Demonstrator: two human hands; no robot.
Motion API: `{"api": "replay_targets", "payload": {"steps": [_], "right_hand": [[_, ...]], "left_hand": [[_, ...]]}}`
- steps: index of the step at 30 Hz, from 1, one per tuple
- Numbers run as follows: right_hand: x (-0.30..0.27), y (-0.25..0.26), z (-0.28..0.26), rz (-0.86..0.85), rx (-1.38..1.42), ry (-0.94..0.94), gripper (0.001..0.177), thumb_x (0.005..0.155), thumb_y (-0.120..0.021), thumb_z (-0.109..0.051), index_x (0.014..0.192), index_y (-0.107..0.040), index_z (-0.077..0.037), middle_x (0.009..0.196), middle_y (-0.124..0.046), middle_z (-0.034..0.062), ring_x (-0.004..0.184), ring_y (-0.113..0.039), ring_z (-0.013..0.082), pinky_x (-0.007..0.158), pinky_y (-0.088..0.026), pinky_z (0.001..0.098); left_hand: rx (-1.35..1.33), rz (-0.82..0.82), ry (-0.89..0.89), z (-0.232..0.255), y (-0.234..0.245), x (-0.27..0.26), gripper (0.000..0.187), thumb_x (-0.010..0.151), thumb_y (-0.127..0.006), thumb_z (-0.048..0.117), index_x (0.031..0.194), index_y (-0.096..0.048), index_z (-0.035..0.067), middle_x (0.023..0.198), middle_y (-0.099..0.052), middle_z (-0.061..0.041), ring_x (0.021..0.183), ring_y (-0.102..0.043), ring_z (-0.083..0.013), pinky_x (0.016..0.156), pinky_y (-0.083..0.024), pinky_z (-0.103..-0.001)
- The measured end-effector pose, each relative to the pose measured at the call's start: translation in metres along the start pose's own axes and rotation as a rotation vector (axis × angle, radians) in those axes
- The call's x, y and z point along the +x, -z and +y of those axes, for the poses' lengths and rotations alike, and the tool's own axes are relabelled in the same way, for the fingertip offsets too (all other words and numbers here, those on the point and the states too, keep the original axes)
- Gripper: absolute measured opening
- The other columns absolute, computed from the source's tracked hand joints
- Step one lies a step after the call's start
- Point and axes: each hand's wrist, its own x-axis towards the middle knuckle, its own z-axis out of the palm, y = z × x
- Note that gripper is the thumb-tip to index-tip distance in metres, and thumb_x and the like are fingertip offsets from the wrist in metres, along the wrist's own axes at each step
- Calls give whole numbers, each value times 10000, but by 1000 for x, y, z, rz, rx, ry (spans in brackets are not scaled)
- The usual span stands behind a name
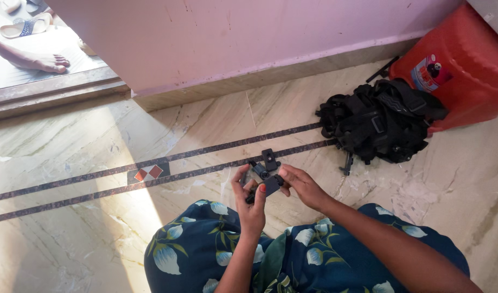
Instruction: The person sits on the floor and assembles small black plastic camera parts by hand. They connect various brackets and mounts, occasionally picking up new pieces from the floor and fitting them together.
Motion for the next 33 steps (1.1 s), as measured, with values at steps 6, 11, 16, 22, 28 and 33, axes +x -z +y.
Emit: {"api": "replay_targets", "payload": {"steps": [6,11,16,22,28,33], "right_hand": [[-12,5,-24,97,-67,257,303,1081,-522,-354,1051,-576,-58,926,-620,0,878,-583,90,842,-499,255],[-22,-14,-45,122,-525,335,167,962,-758,-183,966,-646,-60,877,-641,30,785,-618,139,740,-528,298],[-23,-40,-47,-53,-646,338,368,778,-832,-141,1079,-654,-28,1022,-646,78,814,-673,174,723,-555,317],[-11,-26,-23,12,-170,108,339,829,-790,-60,1133,-641,-36,1071,-661,53,945,-671,140,830,-564,302],[-3,14,-41,107,277,2,259,935,-647,-118,1185,-627,-56,1026,-611,11,870,-596,124,757,-508,294],[-11,2,-57,91,-723,365,260,988,-658,-276,1129,-623,-61,875,-538,48,744,-549,185,677,-467,333]], "left_hand": [[-1070,21,520,-9,3,6,346,997,-563,378,1140,-617,68,706,-480,-21,673,-463,-134,655,-407,-280],[-1090,75,549,-6,1,7,385,962,-544,443,1050,-619,76,765,-509,-37,850,-568,-197,870,-498,-362],[-934,65,492,5,-2,6,442,976,-516,473,1211,-631,117,982,-661,-101,1133,-624,-264,857,-473,-413],[-789,86,420,4,-3,4,456,932,-546,433,1242,-589,102,1222,-685,-139,1182,-641,-244,991,-499,-398],[-405,51,223,-6,11,9,378,1023,-614,296,1246,-647,-7,1126,-657,-92,1010,-600,-153,890,-491,-311],[-374,6,321,-17,16,7,342,1041,-551,250,1160,-668,-47,1019,-692,-104,847,-596,-140,765,-489,-275]]}}
